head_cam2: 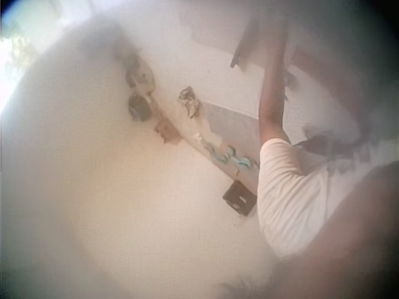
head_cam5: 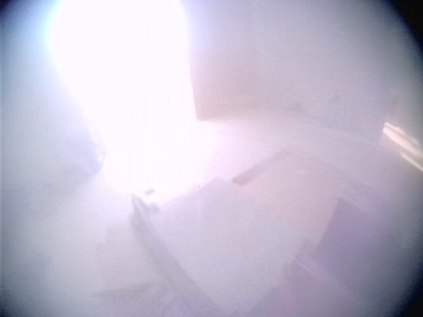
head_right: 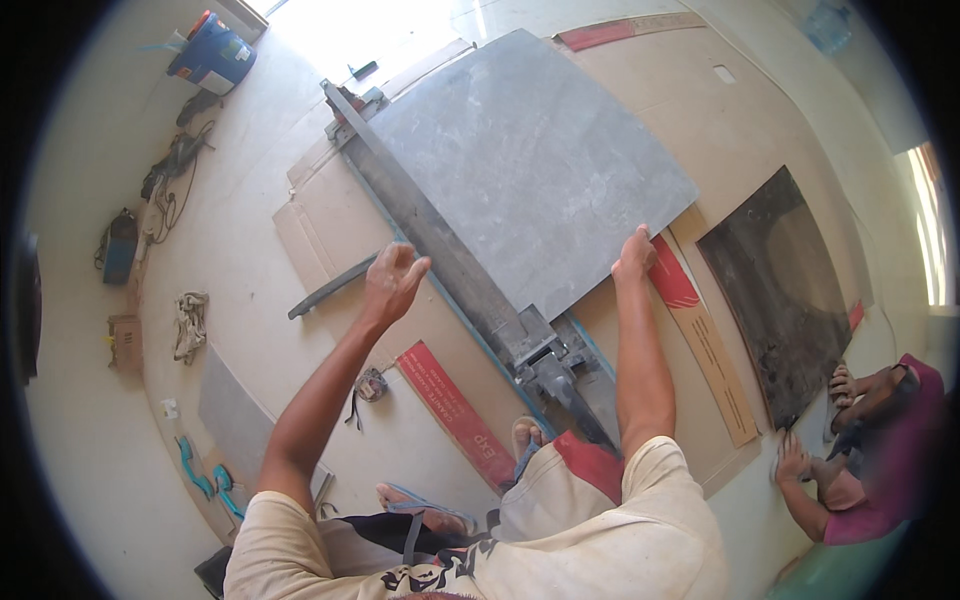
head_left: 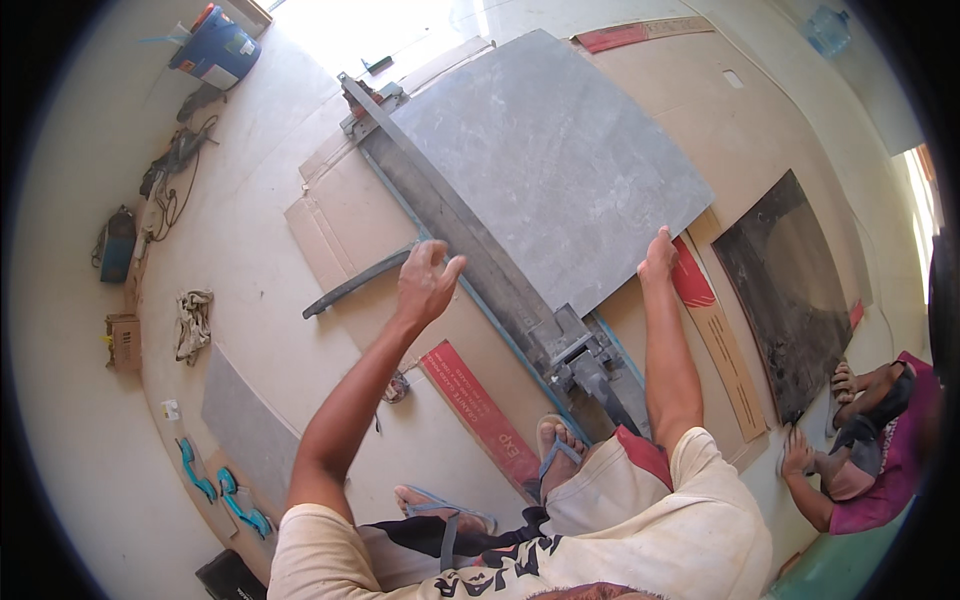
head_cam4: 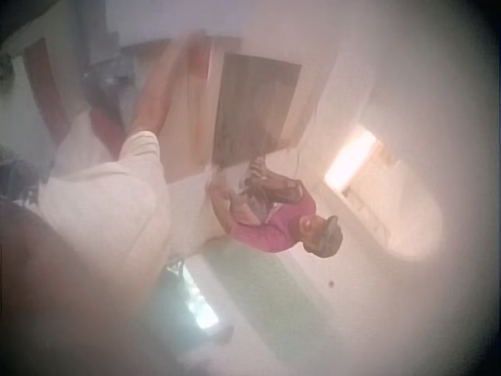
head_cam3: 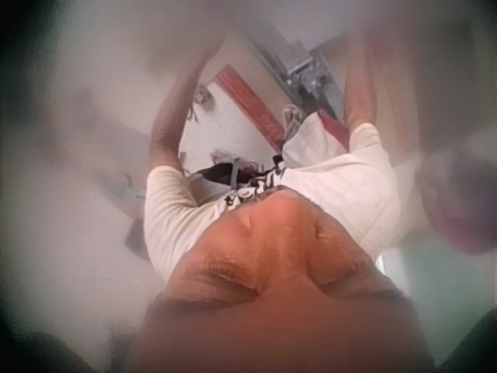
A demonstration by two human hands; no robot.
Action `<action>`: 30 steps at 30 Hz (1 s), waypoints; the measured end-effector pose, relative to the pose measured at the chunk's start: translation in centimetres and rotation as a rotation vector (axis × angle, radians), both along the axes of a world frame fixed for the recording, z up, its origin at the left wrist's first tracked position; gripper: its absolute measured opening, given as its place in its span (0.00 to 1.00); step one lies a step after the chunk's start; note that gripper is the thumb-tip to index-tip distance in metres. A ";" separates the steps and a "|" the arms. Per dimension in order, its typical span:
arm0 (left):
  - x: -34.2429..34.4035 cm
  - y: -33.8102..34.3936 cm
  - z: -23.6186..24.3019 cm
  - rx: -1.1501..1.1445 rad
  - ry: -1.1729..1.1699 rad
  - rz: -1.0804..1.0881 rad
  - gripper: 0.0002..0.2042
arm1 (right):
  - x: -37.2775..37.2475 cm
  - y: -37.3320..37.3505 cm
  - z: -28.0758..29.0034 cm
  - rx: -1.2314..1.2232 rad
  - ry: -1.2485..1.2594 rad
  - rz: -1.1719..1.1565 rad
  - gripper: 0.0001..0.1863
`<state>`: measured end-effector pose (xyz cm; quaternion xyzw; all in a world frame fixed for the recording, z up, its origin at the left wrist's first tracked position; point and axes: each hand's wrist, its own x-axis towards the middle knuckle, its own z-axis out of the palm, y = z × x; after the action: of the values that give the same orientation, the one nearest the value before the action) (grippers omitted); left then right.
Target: The person measures and marks a large grey tile using a tape measure and a marker. They then position the tile on a manual tile cutter and use the cutter's handle to score and snap the tile into two pieces. The person repeats this process for a second tile.
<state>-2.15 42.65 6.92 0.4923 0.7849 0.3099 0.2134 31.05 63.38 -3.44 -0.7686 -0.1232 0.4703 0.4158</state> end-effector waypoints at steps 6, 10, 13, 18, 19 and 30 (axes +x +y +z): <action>7.2 7.4 1.5 0.305 -0.072 0.013 0.17 | 2.2 1.0 -2.3 0.083 0.017 -0.009 0.38; 7.5 8.9 0.4 0.370 0.014 0.176 0.16 | 1.7 0.8 -2.2 0.054 0.006 0.025 0.38; 6.3 8.7 -1.0 0.383 -0.008 0.459 0.17 | 1.6 0.5 -1.5 0.052 0.016 0.032 0.37; 0.5 6.6 -6.8 0.146 -0.682 0.894 0.17 | 1.9 0.9 -2.8 0.162 0.148 0.076 0.36; 1.1 6.9 -7.1 0.081 -0.808 0.844 0.16 | 2.7 1.2 -3.6 0.183 0.151 0.064 0.35; 1.8 8.3 -9.5 0.069 -1.130 0.542 0.08 | 1.4 0.2 -2.3 0.168 0.045 0.123 0.34</action>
<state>-0.34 50.97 -2.54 0.0424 0.6375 0.5905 0.4931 32.48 63.54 -5.70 -0.7114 -0.1996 0.5001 0.4516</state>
